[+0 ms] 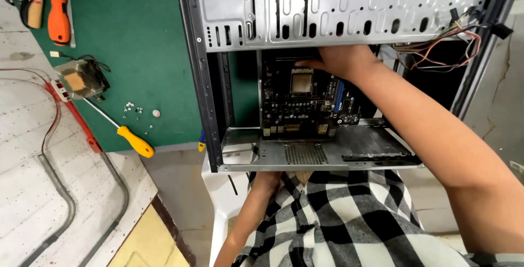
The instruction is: Mounting a motherboard into a computer case and securing it with screws using a screwdriver.
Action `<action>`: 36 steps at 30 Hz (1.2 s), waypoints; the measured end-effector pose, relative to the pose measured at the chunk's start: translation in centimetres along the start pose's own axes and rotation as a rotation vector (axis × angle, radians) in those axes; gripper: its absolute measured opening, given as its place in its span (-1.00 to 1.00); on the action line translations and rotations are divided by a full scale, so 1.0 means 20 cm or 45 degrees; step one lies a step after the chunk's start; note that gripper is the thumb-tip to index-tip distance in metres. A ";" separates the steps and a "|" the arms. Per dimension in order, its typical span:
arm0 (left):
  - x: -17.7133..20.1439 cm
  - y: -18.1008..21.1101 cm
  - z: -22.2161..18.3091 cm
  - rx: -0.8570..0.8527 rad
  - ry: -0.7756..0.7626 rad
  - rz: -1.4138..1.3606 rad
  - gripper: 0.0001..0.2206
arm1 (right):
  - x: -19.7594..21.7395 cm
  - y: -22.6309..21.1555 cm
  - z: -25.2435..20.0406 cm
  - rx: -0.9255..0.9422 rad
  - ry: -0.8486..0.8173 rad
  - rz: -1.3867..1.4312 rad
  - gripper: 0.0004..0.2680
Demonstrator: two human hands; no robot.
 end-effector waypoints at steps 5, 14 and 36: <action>0.00 0.01 0.03 -0.004 0.013 -0.010 -0.63 | -0.13 -0.02 0.01 0.101 0.017 -0.849 -0.21; 0.43 -0.14 0.27 -0.044 0.041 -0.039 -0.61 | 0.06 -0.06 -0.02 0.099 0.081 -0.025 -0.53; 0.40 0.03 0.33 -0.213 0.082 -0.086 -0.52 | -0.07 0.00 0.00 -0.306 -0.495 0.480 -0.32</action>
Point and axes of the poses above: each hand's wrist, its own z-axis towards the middle knuckle, its own x-axis out of the back of the hand, y = z × x, the point moved 6 cm from there along z, towards the middle knuckle, and after that the axes turned 10 degrees about z, right-handed, at the moved point
